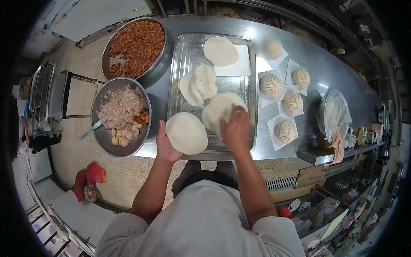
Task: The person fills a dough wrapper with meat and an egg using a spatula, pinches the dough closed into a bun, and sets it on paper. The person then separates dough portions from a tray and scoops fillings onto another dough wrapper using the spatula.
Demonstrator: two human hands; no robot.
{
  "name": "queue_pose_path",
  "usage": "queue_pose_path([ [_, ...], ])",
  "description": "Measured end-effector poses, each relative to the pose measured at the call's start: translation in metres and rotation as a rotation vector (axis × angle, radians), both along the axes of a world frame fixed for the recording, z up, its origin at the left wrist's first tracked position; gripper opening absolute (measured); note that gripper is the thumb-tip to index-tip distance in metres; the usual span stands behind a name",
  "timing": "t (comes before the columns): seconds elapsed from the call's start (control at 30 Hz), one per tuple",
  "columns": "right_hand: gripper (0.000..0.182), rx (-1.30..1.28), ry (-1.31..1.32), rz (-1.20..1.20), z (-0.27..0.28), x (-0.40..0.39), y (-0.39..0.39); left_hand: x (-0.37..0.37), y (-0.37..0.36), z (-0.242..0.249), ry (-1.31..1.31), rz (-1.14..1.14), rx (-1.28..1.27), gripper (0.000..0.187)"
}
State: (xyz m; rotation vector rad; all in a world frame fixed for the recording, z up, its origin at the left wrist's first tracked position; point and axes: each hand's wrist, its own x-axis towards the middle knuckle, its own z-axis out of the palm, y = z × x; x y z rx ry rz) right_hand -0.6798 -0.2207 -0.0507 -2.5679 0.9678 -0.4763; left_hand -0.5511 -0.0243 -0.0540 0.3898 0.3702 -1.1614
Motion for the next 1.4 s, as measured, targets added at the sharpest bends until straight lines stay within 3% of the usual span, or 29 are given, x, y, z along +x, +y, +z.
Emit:
queue_pose_path([
  [0.13, 0.052, 0.003, 0.086, 0.021, -0.009, -0.012, -0.021, 0.012, -0.009, -0.006, -0.093, -0.095, -0.052, 0.069],
  [0.17, 0.051, 0.120, 0.121, -0.033, -0.008, -0.012, -0.023, 0.013, -0.010, -0.009, -0.093, -0.093, -0.053, 0.069],
  [0.23, 0.051, 0.236, 0.149, -0.093, -0.007, -0.008, -0.027, 0.015, -0.013, -0.016, -0.141, -0.106, 0.196, 0.063],
  [0.47, 0.041, 0.374, 0.105, -0.160, -0.010, 0.001, -0.033, 0.002, -0.008, -0.020, -0.285, -0.063, 0.401, 0.055],
  [0.53, 0.039, 0.405, 0.025, -0.201, -0.008, 0.003, -0.035, -0.004, -0.010, -0.007, -1.202, -0.084, 0.784, 0.054],
  [0.57, 0.039, 0.398, 0.091, -0.172, -0.007, 0.002, -0.036, -0.007, -0.010, 0.000, -1.200, -0.087, 0.781, 0.054],
  [0.63, 0.039, 0.390, 0.159, -0.145, -0.001, 0.000, -0.036, -0.012, -0.017, 0.037, -1.851, -0.197, 0.794, 0.050],
  [0.7, 0.040, 0.536, 0.127, -0.171, 0.004, 0.000, -0.037, -0.015, -0.032, 0.028, -1.805, -0.273, 0.694, 0.049],
  [0.77, 0.038, 0.515, 0.101, -0.198, 0.000, 0.001, -0.038, -0.022, -0.050, 0.007, -1.052, -0.408, 0.465, 0.051],
  [0.83, 0.035, 0.501, 0.073, -0.232, -0.007, 0.002, -0.036, -0.028, -0.058, 0.000, -0.944, -0.362, 0.438, 0.054],
  [0.9, 0.027, 0.544, 0.096, -0.177, -0.014, 0.002, -0.037, -0.031, -0.058, -0.003, -0.622, -0.390, 0.430, 0.053],
  [0.93, 0.027, 0.548, 0.094, -0.184, -0.017, 0.000, -0.037, -0.033, -0.056, -0.005, -0.623, -0.398, 0.431, 0.053],
  [1.0, 0.018, 0.315, -0.005, -0.029, -0.019, 0.000, -0.035, -0.035, -0.052, -0.009, -0.454, -0.409, 0.431, 0.050],
  [1.13, 0.013, 0.279, -0.069, -0.005, -0.007, 0.000, -0.015, -0.039, -0.046, -0.013, -0.374, -0.389, 0.412, 0.054],
  [1.2, 0.012, 0.231, -0.079, 0.179, -0.004, 0.000, 0.007, -0.039, -0.042, -0.015, -0.242, -0.370, 0.380, 0.059],
  [1.33, 0.016, 0.373, -0.070, 0.367, 0.010, -0.006, 0.045, -0.033, -0.039, -0.021, -0.099, -0.386, 0.375, 0.061],
  [1.4, 0.030, 0.352, -0.120, 0.380, 0.011, -0.007, 0.048, -0.029, -0.041, -0.018, -0.092, -0.354, 0.406, 0.059],
])
